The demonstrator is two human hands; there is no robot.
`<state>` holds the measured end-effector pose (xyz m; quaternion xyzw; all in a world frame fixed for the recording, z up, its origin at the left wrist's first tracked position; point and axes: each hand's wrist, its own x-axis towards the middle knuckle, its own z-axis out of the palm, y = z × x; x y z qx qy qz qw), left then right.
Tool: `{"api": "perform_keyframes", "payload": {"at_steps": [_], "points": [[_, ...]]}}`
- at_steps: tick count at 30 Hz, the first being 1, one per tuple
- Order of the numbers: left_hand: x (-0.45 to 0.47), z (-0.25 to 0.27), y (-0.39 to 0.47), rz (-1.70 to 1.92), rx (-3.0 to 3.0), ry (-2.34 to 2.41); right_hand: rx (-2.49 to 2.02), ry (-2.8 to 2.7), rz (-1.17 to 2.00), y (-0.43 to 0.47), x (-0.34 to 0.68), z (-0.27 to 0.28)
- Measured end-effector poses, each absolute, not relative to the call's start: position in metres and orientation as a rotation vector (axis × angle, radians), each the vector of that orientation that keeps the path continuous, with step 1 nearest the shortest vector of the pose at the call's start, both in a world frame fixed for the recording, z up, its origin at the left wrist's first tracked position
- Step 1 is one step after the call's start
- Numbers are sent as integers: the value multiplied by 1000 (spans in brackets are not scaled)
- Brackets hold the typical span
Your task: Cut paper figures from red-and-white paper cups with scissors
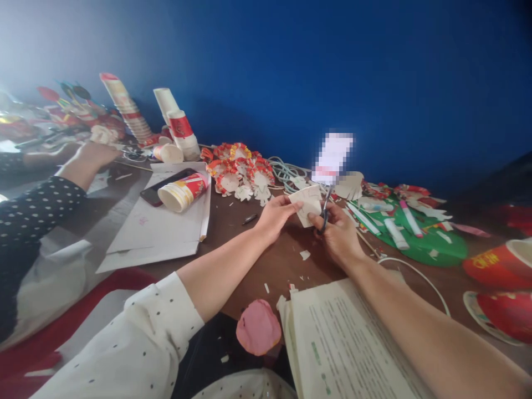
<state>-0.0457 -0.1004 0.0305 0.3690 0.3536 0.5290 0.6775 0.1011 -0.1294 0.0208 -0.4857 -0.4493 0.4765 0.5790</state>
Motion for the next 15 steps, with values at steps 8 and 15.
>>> {"api": "perform_keyframes", "payload": {"at_steps": [8, 15], "points": [[-37, 24, -106, 1118, 801, 674, -1167, -1097, 1118, -135, 95, 27], [-41, 16, -94, 1169, 885, 810, -1211, -1085, 940, -129, 104, 28]]}}
